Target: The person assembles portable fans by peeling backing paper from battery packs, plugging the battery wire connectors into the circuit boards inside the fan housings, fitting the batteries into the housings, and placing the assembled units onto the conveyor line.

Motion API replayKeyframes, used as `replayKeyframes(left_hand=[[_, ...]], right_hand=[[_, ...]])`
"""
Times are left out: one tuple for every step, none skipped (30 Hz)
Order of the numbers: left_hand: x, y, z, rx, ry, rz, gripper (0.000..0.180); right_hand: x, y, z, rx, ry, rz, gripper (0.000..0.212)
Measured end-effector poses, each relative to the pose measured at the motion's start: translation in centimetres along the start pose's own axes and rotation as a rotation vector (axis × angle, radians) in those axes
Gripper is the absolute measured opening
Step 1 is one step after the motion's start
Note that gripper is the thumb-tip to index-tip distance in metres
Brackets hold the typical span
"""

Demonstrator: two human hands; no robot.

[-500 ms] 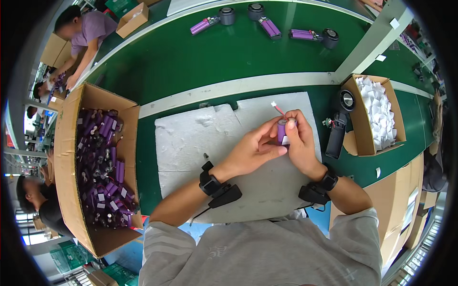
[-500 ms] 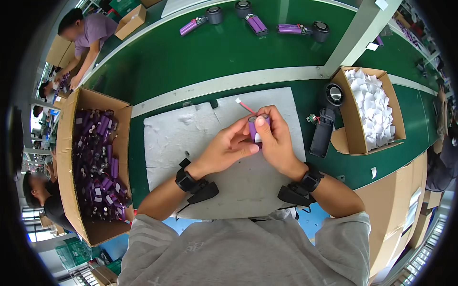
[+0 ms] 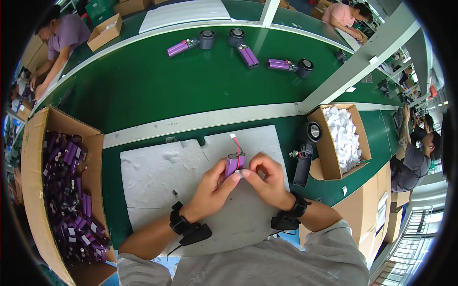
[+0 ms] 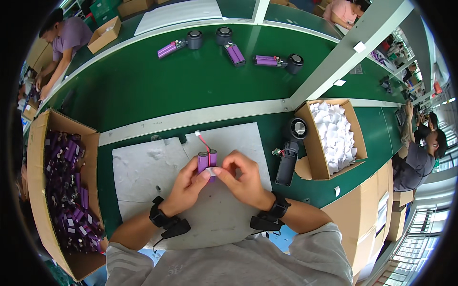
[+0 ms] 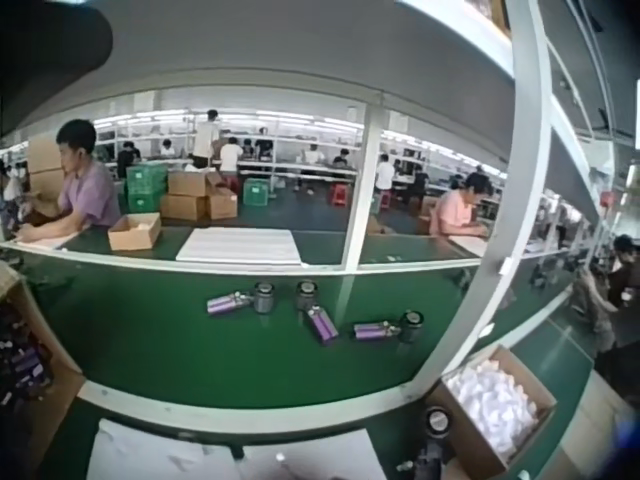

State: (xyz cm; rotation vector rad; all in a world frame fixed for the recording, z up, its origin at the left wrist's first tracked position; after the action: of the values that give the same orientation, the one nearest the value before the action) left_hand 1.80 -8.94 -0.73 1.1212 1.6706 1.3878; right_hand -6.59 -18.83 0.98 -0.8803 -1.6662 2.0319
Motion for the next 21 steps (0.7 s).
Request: replayKeyframes(left_hand=[[0.0, 0.3, 0.1, -0.037, 0.009, -0.025, 0.034], [-0.1, 0.6, 0.2, -0.073, 0.016, -0.049, 0.035], [0.0, 0.9, 0.3, -0.108, 0.024, -0.073, 0.036], [0.1, 1.0, 0.4, -0.1, 0.016, -0.082, 0.036], [0.1, 1.0, 0.2, -0.13, 0.008, -0.083, 0.038], [0.1, 1.0, 0.1, -0.161, 0.0, -0.084, 0.04], [-0.1, 0.9, 0.1, -0.191, -0.01, -0.084, 0.043], [-0.4, 1.0, -0.2, -0.179, -0.028, -0.091, 0.043], [-0.6, 1.1, -0.2, -0.182, -0.029, -0.095, 0.043], [-0.5, 1.2, 0.1, -0.194, -0.023, -0.092, 0.044], [-0.4, 1.2, 0.2, -0.207, -0.017, -0.088, 0.045], [-0.4, 1.1, 0.1, -0.209, -0.026, -0.086, 0.045], [-0.5, 1.4, 0.0, -0.237, -0.031, -0.118, 0.045], [-0.5, 1.7, -0.1, -0.265, -0.034, -0.151, 0.046], [-0.5, 2.0, -0.3, -0.292, -0.034, -0.187, 0.046], [-0.5, 2.0, -0.4, -0.293, -0.039, -0.188, 0.046], [-0.5, 2.0, -0.3, -0.289, -0.036, -0.184, 0.046], [-0.5, 2.0, -0.3, -0.285, -0.033, -0.18, 0.046], [-0.5, 2.0, -0.3, -0.28, -0.03, -0.178, 0.046], [-0.6, 2.0, -0.4, -0.276, -0.04, -0.182, 0.046], [-0.5, 2.0, -0.3, -0.275, -0.041, -0.187, 0.046]], right_hand=[[0.1, -0.1, -1.1, 0.072, -0.13, -0.024, 0.015], [0.3, -0.1, -2.1, 0.145, -0.258, -0.049, 0.011], [0.7, 0.2, -3.1, 0.22, -0.384, -0.078, 0.011], [0.6, 0.1, -3.3, 0.234, -0.379, -0.076, 0.011], [0.4, -0.7, -3.5, 0.217, -0.345, -0.029, 0.012], [0.2, -1.3, -3.8, 0.2, -0.311, 0.018, 0.014], [0.0, -1.9, -3.6, 0.184, -0.275, 0.064, 0.016], [-0.2, -1.8, -3.3, 0.202, -0.262, 0.061, 0.016], [-0.4, -1.6, -3.4, 0.204, -0.292, 0.05, 0.016], [-0.4, -1.4, -3.8, 0.192, -0.326, 0.038, 0.016], [-0.3, -1.2, -4.2, 0.178, -0.36, 0.026, 0.016], [-0.3, -1.2, -4.0, 0.178, -0.35, 0.023, 0.016], [-0.2, -1.2, -4.0, 0.172, -0.357, 0.021, 0.016], [-0.1, -1.2, -4.0, 0.166, -0.364, 0.018, 0.016], [0.0, -1.2, -3.9, 0.162, -0.376, 0.018, 0.016], [-0.1, -1.1, -3.8, 0.162, -0.37, 0.018, 0.016], [-0.1, -1.1, -3.9, 0.159, -0.378, 0.022, 0.016], [0.0, -1.1, -4.0, 0.156, -0.385, 0.025, 0.016], [0.0, -1.1, -4.1, 0.155, -0.391, 0.028, 0.016], [0.0, -1.1, -4.0, 0.163, -0.383, 0.028, 0.016], [0.1, -1.2, -4.2, 0.154, -0.399, 0.037, 0.017]])
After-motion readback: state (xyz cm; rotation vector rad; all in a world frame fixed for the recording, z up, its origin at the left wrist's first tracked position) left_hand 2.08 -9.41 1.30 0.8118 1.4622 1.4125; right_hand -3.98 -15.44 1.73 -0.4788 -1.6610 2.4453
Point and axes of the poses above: each hand's wrist, its own x-axis away from the middle knuckle, its own z-axis out of the back of the hand, y = z × x, the point moved 10 cm from there along -x, towards the middle knuckle, and after that the axes turned 3 degrees about y, right-handed, at the moved point
